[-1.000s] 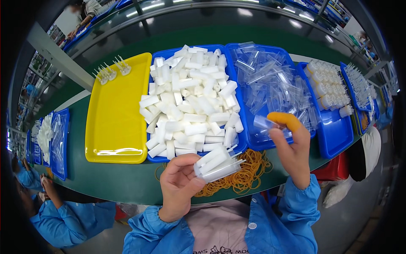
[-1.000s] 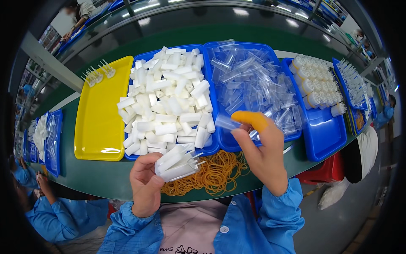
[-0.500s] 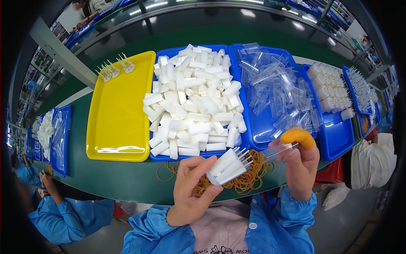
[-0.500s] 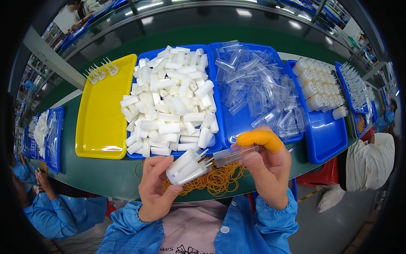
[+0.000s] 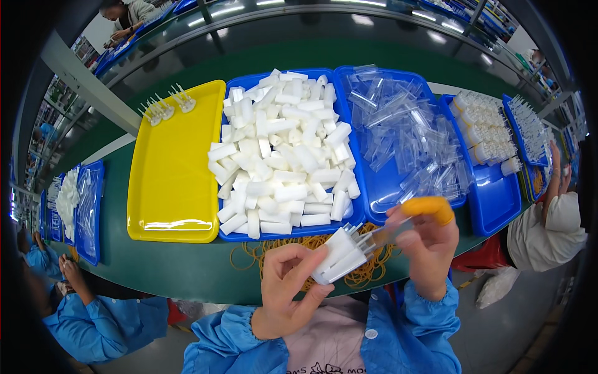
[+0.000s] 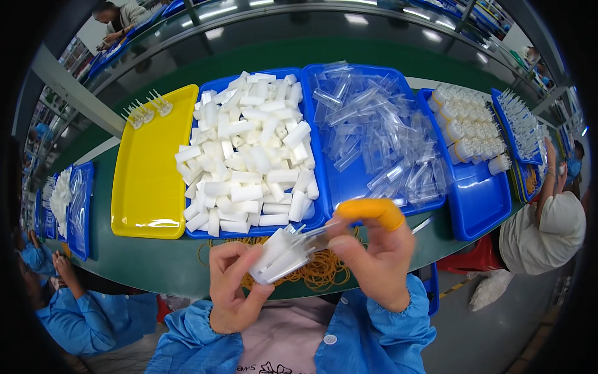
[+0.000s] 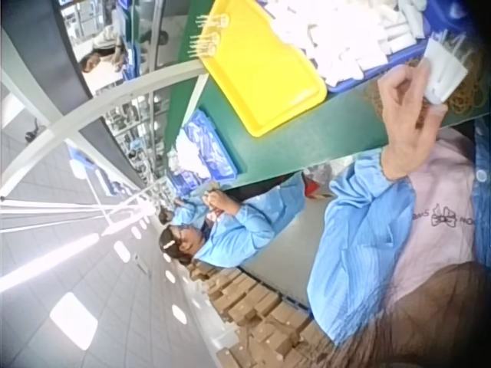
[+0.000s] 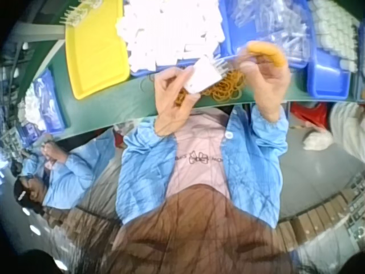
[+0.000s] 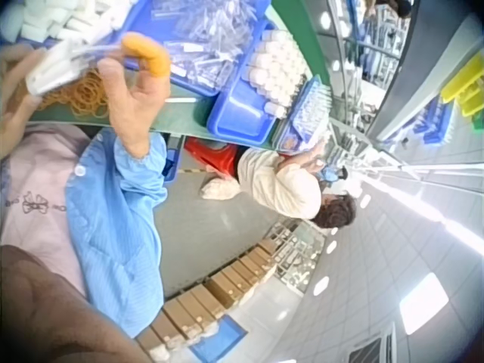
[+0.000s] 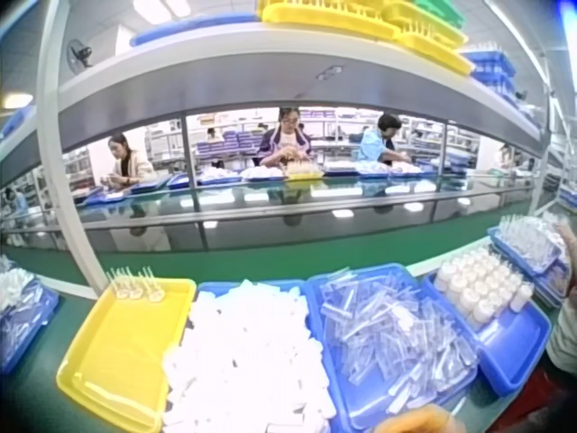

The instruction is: The person assembles small white plastic components by inserting them into clear plastic sleeves and securing them with rubber bands. They use a yellow-handled tool to manipulate the parts and a pair of scissors to trim excess material from the rubber bands. The finished units are placed into a blue tray.

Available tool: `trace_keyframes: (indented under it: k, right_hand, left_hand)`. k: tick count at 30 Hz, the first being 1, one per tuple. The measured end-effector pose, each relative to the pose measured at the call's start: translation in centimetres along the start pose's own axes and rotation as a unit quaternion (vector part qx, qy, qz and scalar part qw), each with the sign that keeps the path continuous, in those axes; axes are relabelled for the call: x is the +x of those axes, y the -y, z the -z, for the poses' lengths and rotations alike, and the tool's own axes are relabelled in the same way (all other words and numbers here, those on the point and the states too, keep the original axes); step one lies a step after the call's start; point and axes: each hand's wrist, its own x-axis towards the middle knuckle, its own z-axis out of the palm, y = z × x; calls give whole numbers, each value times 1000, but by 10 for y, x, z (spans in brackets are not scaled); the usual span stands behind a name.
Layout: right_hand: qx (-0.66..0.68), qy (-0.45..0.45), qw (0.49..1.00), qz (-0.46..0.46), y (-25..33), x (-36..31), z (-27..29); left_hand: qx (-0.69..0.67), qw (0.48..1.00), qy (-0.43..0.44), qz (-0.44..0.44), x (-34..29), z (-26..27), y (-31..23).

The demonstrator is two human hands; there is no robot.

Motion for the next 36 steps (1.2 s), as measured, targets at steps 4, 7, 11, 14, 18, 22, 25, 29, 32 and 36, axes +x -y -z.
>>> trace_keyframes:
  k: [4, 7, 11, 14, 18, 22, 25, 29, 32, 36]
  right_hand:
    - [4, 14, 1000, -13, 1, -3, -3]
    - [17, 21, 1000, -12, 1, -2, -2]
    - [41, 26, 998, -33, 5, -4, 1]
    - [-30, 32, 999, 33, 3, -6, 2]
    - [-41, 18, 997, 60, 1, -7, 2]
    - [-36, 11, 997, 66, 1, -8, 1]
    - [-35, 12, 997, 75, 2, -7, 0]
    - [-35, 4, 995, 92, 6, -5, -3]
    - [-46, 22, 991, 127, 5, -6, -3]
    - [-157, 55, 960, 226, 16, -7, -4]
  left_hand:
    - [16, 1000, 11, -17, 1, 1, 1]
    - [31, 999, 20, -13, 3, 3, -4]
    - [52, 997, 53, -4, 3, 9, -8]
    - [44, 996, 82, -9, 6, 11, -9]
    - [-22, 998, 63, 11, 11, 8, -12]
    - [-67, 994, 80, 12, 12, 8, -9]
    - [-68, 993, 99, -2, 16, 12, -5]
    - [-86, 990, 114, -4, 18, 14, -3]
    - [-94, 989, 118, -12, 16, 14, 0]
    - [-102, 988, 116, -8, 13, 15, -1]
